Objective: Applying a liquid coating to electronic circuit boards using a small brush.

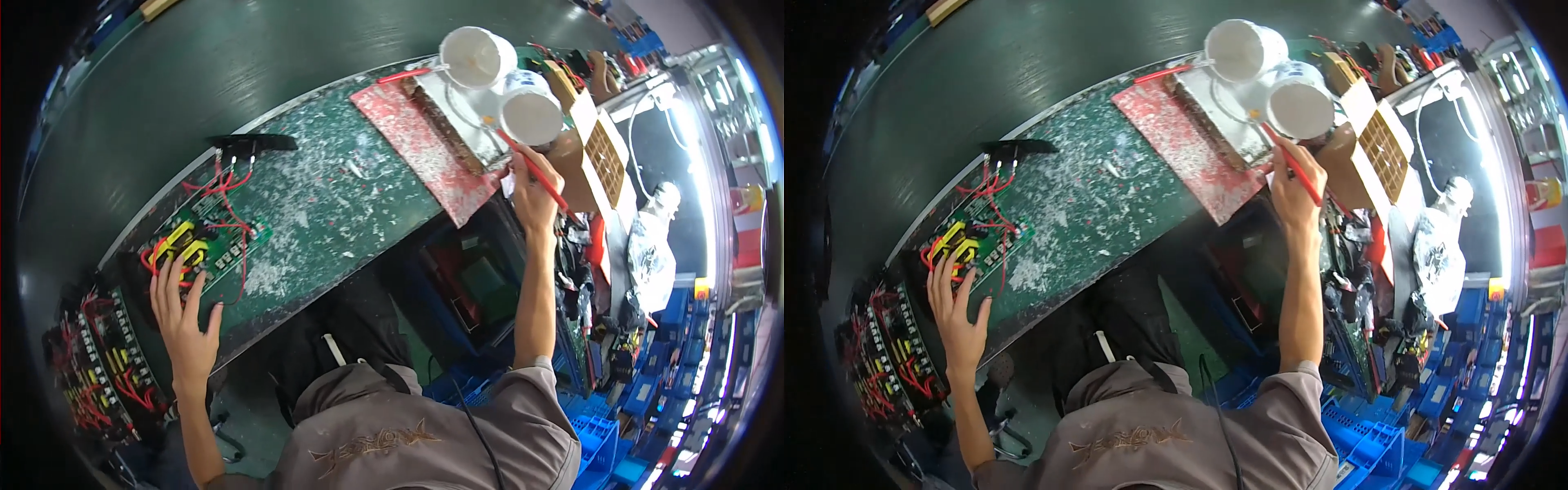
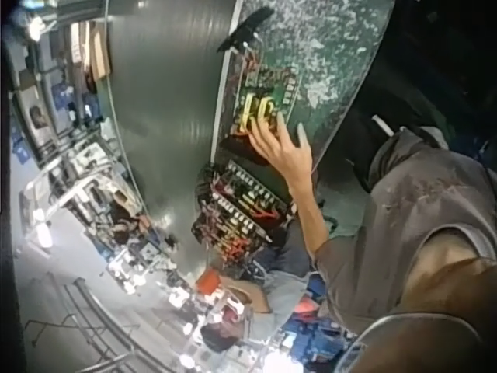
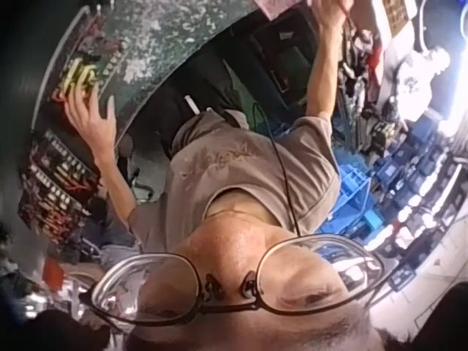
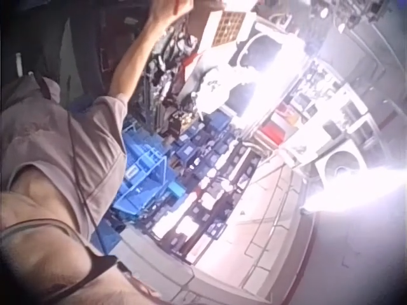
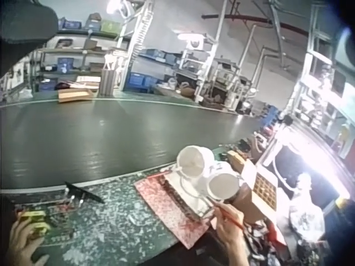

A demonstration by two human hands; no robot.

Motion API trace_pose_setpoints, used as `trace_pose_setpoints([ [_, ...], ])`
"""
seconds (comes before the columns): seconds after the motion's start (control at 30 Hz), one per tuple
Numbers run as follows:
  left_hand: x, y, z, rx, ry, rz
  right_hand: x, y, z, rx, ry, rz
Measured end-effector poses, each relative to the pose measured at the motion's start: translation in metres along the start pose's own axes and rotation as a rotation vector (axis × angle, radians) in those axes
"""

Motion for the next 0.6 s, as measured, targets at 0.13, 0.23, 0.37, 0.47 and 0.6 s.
trace_pose_setpoints([
  [0.13,0.006,0.005,-0.004,0.022,0.025,0.015,0.001,-0.002,-0.009,-0.024,-0.015,0.021],
  [0.23,0.022,0.014,-0.009,0.056,0.022,0.142,-0.002,0.001,-0.018,0.031,-0.058,0.054],
  [0.37,0.021,0.020,-0.014,0.073,0.062,0.229,0.001,0.019,-0.011,-0.114,-0.108,0.069],
  [0.47,0.035,0.033,-0.019,0.115,0.023,0.304,-0.014,0.027,-0.024,-0.178,-0.233,0.045],
  [0.6,0.036,0.030,-0.028,0.142,0.057,0.317,-0.006,0.035,0.000,-0.220,-0.229,-0.038],
])
Point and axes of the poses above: each hand's wrist, its own y-axis away from the middle knuckle, its own x-axis out of the back of the hand, z = x × y, the point moved 5 cm from there along -y, towards the middle knuckle, and after that the axes turned 1 degree about z, right-handed, at the moved point
